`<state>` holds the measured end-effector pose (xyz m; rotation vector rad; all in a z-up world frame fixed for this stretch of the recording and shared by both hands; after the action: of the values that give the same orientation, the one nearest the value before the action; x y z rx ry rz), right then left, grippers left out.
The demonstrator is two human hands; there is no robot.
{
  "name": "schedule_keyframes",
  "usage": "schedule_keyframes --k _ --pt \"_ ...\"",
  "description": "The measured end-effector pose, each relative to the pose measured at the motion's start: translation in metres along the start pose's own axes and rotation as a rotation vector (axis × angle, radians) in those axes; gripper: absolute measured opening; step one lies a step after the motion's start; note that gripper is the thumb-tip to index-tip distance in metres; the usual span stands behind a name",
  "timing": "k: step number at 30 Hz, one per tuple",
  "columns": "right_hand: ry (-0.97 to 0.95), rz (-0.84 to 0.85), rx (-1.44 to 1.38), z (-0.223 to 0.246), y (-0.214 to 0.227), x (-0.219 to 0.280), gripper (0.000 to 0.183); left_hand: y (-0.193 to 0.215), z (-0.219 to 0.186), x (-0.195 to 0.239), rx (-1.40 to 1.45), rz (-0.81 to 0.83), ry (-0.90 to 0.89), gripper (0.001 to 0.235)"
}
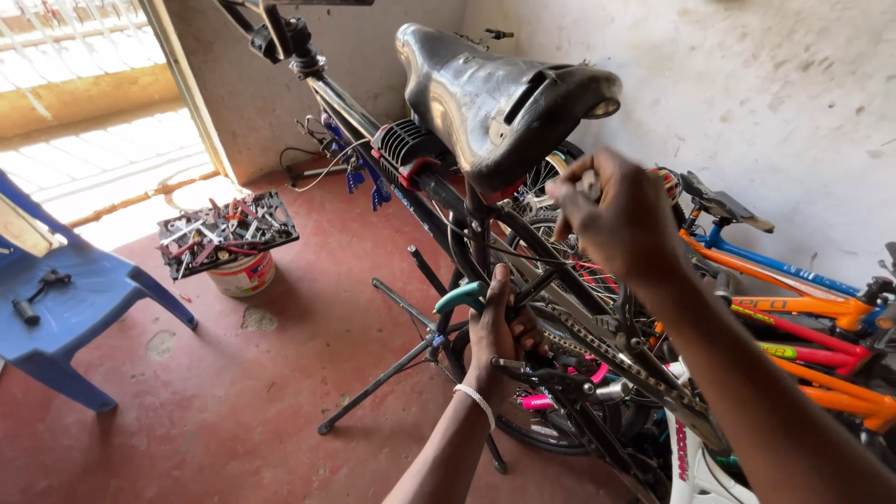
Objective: The person selects a wrench and a screwdriver from a toolbox and uses them to tighten bolts on the rear seat post and handlebars of a bicycle. The person manipulates the tools to secure the bicycle components.
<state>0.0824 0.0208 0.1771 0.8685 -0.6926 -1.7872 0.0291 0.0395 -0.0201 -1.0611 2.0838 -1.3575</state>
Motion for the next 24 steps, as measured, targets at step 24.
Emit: schedule_keyframes --k 24 --pt "0.188 0.082 -0.245 0.002 -0.012 -0.051 0.03 0.0 0.001 -0.005 -0.006 -0.02 0.044 0.055"
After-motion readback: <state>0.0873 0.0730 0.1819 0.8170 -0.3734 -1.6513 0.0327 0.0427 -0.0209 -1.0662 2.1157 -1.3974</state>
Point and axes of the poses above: each hand's wrist, its own x-axis away from the middle knuckle, its own y-axis out of the back of the hand, z = x × y, the point moved 5 cm from there along -x, towards the middle knuckle, and after that the axes turned 10 degrees about z, right-handed, at the moved point
